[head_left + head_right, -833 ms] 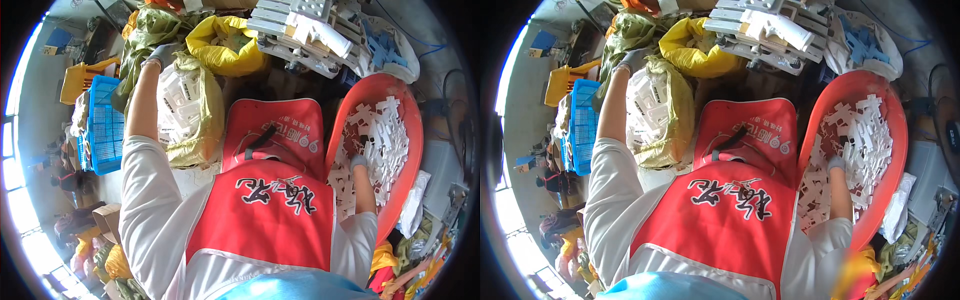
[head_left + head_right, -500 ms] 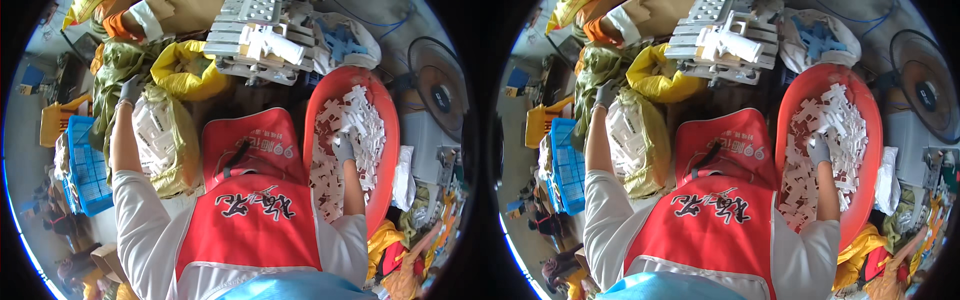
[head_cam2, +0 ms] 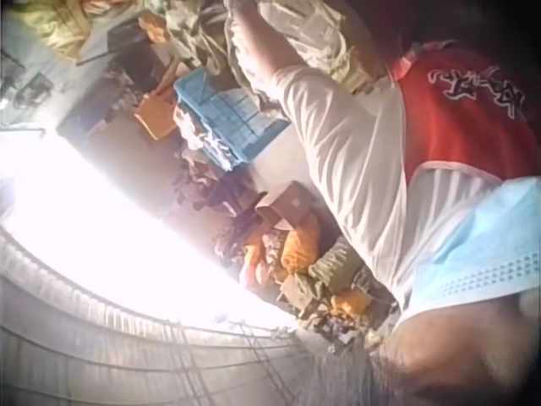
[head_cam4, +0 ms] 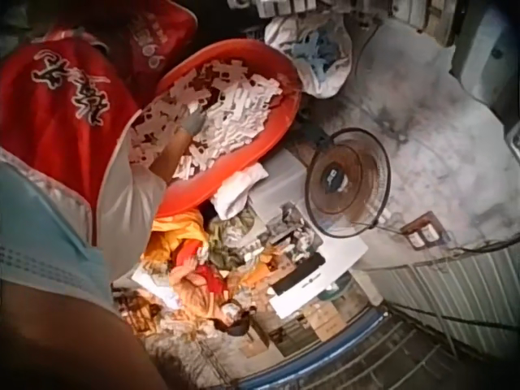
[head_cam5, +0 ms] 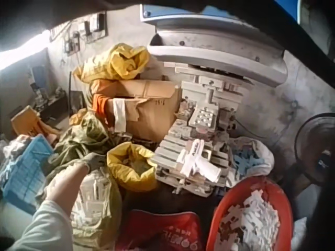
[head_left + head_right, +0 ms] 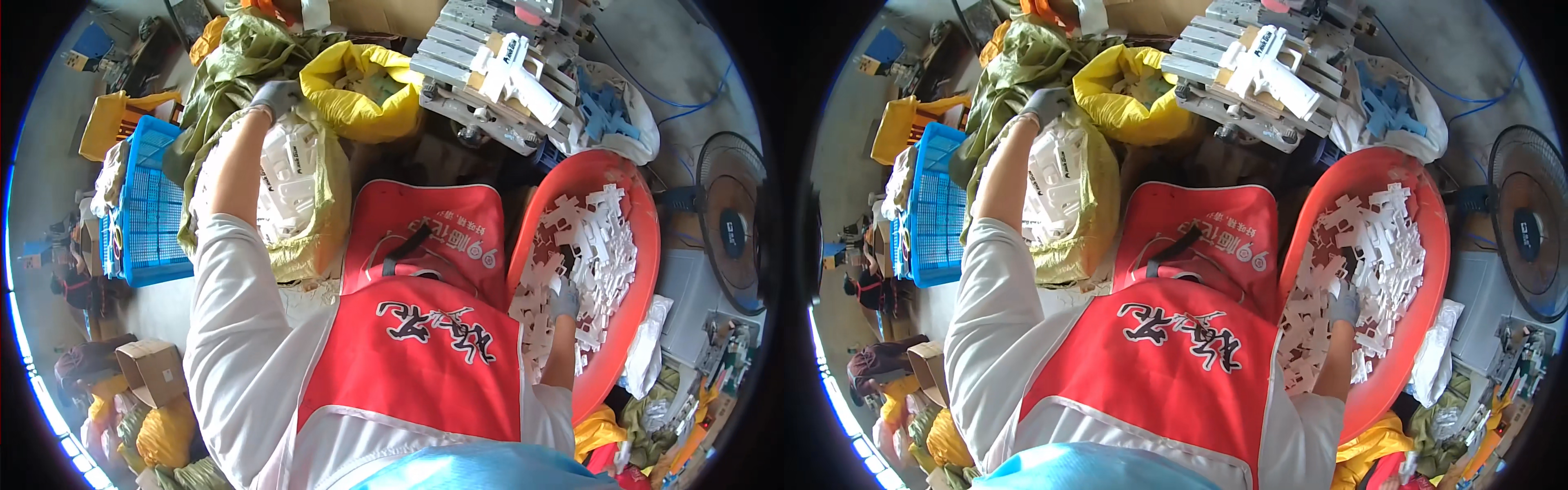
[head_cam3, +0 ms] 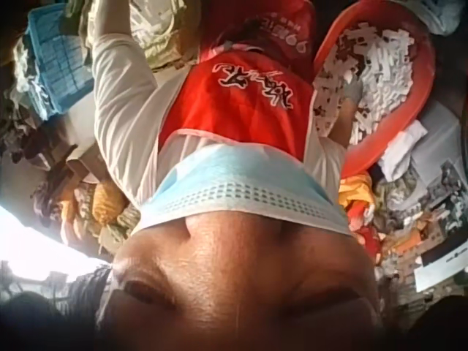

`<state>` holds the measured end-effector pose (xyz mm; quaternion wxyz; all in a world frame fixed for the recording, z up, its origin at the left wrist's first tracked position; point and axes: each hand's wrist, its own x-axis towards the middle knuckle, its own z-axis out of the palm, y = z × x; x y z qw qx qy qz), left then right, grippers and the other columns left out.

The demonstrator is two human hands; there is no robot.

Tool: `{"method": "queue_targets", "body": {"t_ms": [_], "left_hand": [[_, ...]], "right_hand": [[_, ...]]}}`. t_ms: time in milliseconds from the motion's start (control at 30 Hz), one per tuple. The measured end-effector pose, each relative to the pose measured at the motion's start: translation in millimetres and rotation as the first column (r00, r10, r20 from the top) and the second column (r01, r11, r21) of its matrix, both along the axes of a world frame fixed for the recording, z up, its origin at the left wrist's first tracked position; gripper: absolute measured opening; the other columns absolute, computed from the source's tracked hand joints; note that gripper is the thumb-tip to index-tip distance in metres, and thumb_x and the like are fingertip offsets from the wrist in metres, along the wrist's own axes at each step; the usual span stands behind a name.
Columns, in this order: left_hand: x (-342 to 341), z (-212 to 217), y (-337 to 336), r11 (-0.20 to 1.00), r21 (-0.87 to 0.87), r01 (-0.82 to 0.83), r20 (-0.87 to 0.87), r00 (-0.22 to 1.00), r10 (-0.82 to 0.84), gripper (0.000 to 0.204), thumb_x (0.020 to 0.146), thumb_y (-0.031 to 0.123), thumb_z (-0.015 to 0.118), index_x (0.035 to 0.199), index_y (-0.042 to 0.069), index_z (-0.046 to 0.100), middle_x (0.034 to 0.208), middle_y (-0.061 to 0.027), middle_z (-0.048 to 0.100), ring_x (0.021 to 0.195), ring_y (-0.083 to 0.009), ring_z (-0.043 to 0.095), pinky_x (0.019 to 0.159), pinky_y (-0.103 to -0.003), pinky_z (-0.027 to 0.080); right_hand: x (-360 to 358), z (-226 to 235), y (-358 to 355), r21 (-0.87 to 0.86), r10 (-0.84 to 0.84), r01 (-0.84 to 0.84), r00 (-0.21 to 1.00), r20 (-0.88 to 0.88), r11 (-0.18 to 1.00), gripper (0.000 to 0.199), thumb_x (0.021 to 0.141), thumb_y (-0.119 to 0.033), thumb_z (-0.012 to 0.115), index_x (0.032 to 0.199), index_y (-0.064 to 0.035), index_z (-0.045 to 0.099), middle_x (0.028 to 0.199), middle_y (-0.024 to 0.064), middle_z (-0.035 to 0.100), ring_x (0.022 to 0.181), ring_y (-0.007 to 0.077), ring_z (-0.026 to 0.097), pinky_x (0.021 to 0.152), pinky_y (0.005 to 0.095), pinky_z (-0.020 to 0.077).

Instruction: The person repeatedly picks up plastic toy gun parts from a basin, places them onto a printing machine fixture to apply a print, and deposits the finished parts into a sack.

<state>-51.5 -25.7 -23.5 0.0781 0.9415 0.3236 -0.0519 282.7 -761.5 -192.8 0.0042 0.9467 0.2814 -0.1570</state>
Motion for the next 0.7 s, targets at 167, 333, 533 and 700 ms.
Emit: {"method": "queue_targets", "body": {"t_ms": [167,333,533,700], "left_hand": [[3,35,13,0.934,0.344,-0.099,0.476,0.876,-0.083,0.017,0.085,0.015,0.051,0.096,0.013,0.064,0.092,-0.0117,0.066,0.088,-0.0338,0.061,0.076,-0.042,0.049],[99,125,-98,0.973,0.119,0.199,0.655,0.720,-0.227,0.026,0.086,0.018,0.060,0.110,0.011,0.062,0.105,-0.0109,0.064,0.091,-0.0295,0.063,0.080,-0.035,0.049],[180,141,-167,0.759,0.120,0.640,0.531,0.605,-0.593,0.053,0.078,0.026,0.069,0.125,0.011,0.052,0.120,-0.0159,0.057,0.111,-0.0358,0.053,0.094,-0.041,0.042],[209,139,-165,0.783,-0.058,0.620,0.492,0.700,-0.518,0.050,0.076,0.021,0.072,0.121,0.007,0.056,0.108,-0.0128,0.064,0.097,-0.0266,0.063,0.087,-0.035,0.048]], "right_hand": [[6,29,16,0.339,-0.175,0.223,0.970,-0.167,0.914,0.053,0.090,-0.021,0.052,0.139,-0.0107,0.036,0.126,0.0225,0.051,0.115,0.0381,0.049,0.098,0.0390,0.0389],[28,49,46,0.659,-0.193,0.671,0.736,-0.649,0.341,0.043,0.097,-0.024,0.045,0.136,-0.0061,0.040,0.125,0.0094,0.053,0.106,0.0149,0.055,0.090,0.0286,0.0441],[3,170,142,0.838,-0.028,0.519,0.852,-0.522,0.167,0.041,0.098,-0.024,0.044,0.134,-0.0033,0.042,0.120,0.0070,0.055,0.104,0.0133,0.057,0.086,0.0262,0.0458],[14,209,186,0.845,0.148,0.535,0.835,-0.530,0.004,0.039,0.098,-0.023,0.044,0.131,-0.0013,0.044,0.121,0.0079,0.054,0.106,0.0153,0.057,0.088,0.0271,0.0452]]}}
